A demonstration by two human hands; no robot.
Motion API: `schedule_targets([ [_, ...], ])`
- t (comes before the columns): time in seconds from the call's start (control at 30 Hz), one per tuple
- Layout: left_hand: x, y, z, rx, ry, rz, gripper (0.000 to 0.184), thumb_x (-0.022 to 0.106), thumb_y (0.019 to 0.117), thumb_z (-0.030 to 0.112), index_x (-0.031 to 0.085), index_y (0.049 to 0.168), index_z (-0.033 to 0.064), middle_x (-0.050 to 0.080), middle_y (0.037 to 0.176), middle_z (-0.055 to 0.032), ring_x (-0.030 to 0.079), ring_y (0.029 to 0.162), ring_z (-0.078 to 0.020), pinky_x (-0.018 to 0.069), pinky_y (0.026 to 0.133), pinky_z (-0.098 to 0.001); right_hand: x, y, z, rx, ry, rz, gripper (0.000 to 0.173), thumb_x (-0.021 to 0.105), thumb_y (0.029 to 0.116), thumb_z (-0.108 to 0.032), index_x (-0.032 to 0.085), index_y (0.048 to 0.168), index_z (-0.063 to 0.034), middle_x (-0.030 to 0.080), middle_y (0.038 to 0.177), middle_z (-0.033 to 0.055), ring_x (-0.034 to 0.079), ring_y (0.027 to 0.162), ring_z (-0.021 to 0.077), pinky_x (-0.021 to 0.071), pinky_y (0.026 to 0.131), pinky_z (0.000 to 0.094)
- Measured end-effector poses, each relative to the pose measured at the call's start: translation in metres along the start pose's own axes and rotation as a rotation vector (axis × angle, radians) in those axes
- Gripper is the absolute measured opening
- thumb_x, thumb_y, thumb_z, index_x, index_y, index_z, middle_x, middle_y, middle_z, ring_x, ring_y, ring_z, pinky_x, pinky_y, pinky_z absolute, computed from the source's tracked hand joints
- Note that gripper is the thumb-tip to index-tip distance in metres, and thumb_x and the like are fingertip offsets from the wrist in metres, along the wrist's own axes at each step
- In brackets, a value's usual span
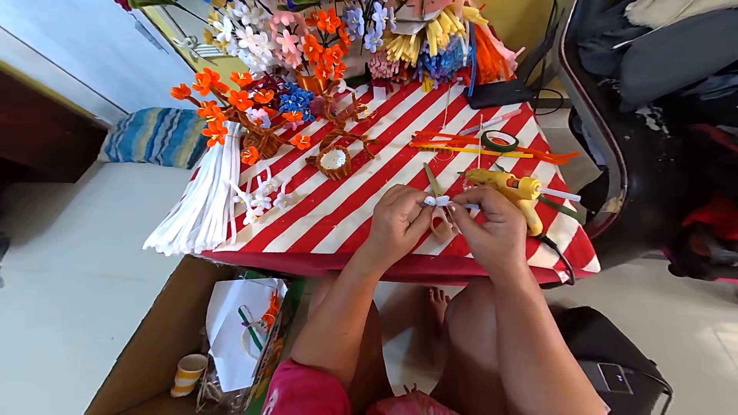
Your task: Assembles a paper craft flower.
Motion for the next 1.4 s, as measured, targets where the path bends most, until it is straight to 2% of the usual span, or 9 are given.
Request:
schedule_targets([
  [0.3,-0.016,-0.008,0.019,0.180,0.269,0.248,0.006,0.066,0.0937,0.007,0.070,0.090,0.0032,0.071,0.087,-0.0072,0.067,0.087,-0.0170,0.0551,0.086,-0.0310,0.026,-0.015,-0.016,0.089,0.062,0.044,0.008,0.063,0.0875,-0.005,0.068,0.084,-0.0018,0.066,0.078,-0.0017,0.059,0.072,-0.0043,0.0497,0.068,0.0111],
  [0.63,-0.024,-0.015,0.028,0.328,0.159,0.283,0.010,0.060,0.1035,0.017,0.067,0.105,0.0103,0.064,0.107,-0.0053,0.062,0.107,-0.0141,0.0520,0.097,-0.0296,0.030,-0.007,-0.010,0.052,0.199,-0.114,0.013,0.059,0.0950,-0.002,0.071,0.098,0.0024,0.069,0.095,0.0035,0.065,0.084,0.0008,0.0565,0.078,0.0177],
  [0.73,-0.026,-0.012,0.014,0.150,-0.097,0.307,0.025,0.066,0.0991,0.014,0.062,0.124,0.0179,0.061,0.113,0.0030,0.062,0.103,-0.0052,0.0549,0.092,-0.0244,0.022,0.000,-0.010,-0.001,0.226,-0.073,0.011,0.061,0.0944,0.000,0.071,0.097,-0.0006,0.069,0.099,0.0013,0.065,0.089,0.0017,0.0578,0.081,0.0197],
  [0.8,-0.020,-0.008,-0.005,-0.076,-0.408,0.255,0.033,0.060,0.1010,0.012,0.060,0.131,0.0274,0.065,0.100,0.0110,0.064,0.088,-0.0003,0.0562,0.083,-0.0221,0.020,0.003,-0.008,-0.015,0.240,-0.050,0.012,0.061,0.0922,0.002,0.071,0.096,-0.0023,0.069,0.102,0.0007,0.066,0.093,0.0026,0.0582,0.083,0.0209],
  [0.9,-0.001,-0.008,-0.024,-0.377,-0.870,0.107,0.032,0.044,0.1090,0.034,0.071,0.120,0.0192,0.072,0.089,0.0049,0.067,0.078,-0.0041,0.0569,0.075,-0.0241,0.024,0.007,-0.010,-0.050,0.233,-0.060,0.012,0.059,0.0945,0.001,0.071,0.097,-0.0013,0.069,0.105,0.0022,0.066,0.096,0.0040,0.0578,0.084,0.0218],
  [0.97,0.005,-0.010,-0.023,-0.459,-1.020,0.048,0.039,0.052,0.1047,0.046,0.074,0.116,0.0151,0.074,0.095,0.0012,0.069,0.081,-0.0049,0.0576,0.076,-0.0237,0.028,0.007,-0.015,-0.092,0.201,-0.074,0.013,0.059,0.0958,0.001,0.071,0.100,0.0001,0.071,0.107,0.0040,0.067,0.098,0.0052,0.0581,0.088,0.0240],
  [1.1,0.000,-0.012,-0.019,-0.500,-1.029,0.076,0.012,0.067,0.0976,0.015,0.077,0.105,0.0132,0.075,0.094,0.0009,0.070,0.083,-0.0056,0.0597,0.078,-0.0255,0.037,0.008,-0.022,-0.139,0.160,-0.075,0.013,0.060,0.0941,0.002,0.071,0.099,0.0011,0.072,0.103,0.0049,0.068,0.098,0.0059,0.0585,0.088,0.0237],
  [1.17,-0.004,-0.012,-0.016,-0.490,-1.014,0.075,0.015,0.066,0.0947,0.002,0.076,0.104,0.0108,0.075,0.094,0.0007,0.071,0.085,-0.0060,0.0601,0.080,-0.0262,0.040,0.009,-0.022,-0.135,0.155,-0.071,0.011,0.060,0.0944,0.002,0.070,0.099,0.0000,0.072,0.103,0.0045,0.068,0.098,0.0064,0.0588,0.087,0.0241],
  [1.4,-0.020,-0.020,-0.017,-0.572,-0.965,0.047,0.015,0.063,0.0936,-0.003,0.074,0.098,0.0064,0.074,0.090,-0.0005,0.071,0.083,-0.0067,0.0597,0.081,-0.0265,0.055,0.012,-0.015,0.005,0.223,-0.173,0.016,0.058,0.0948,0.002,0.073,0.100,-0.0016,0.071,0.106,0.0032,0.068,0.096,0.0047,0.0582,0.084,0.0218],
])
Point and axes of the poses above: each hand's wrist, its own y-axis towards the middle knuckle, its own x-axis out of the palm, z = x × y, the point moved 10 cm from there along y, towards the middle knuckle
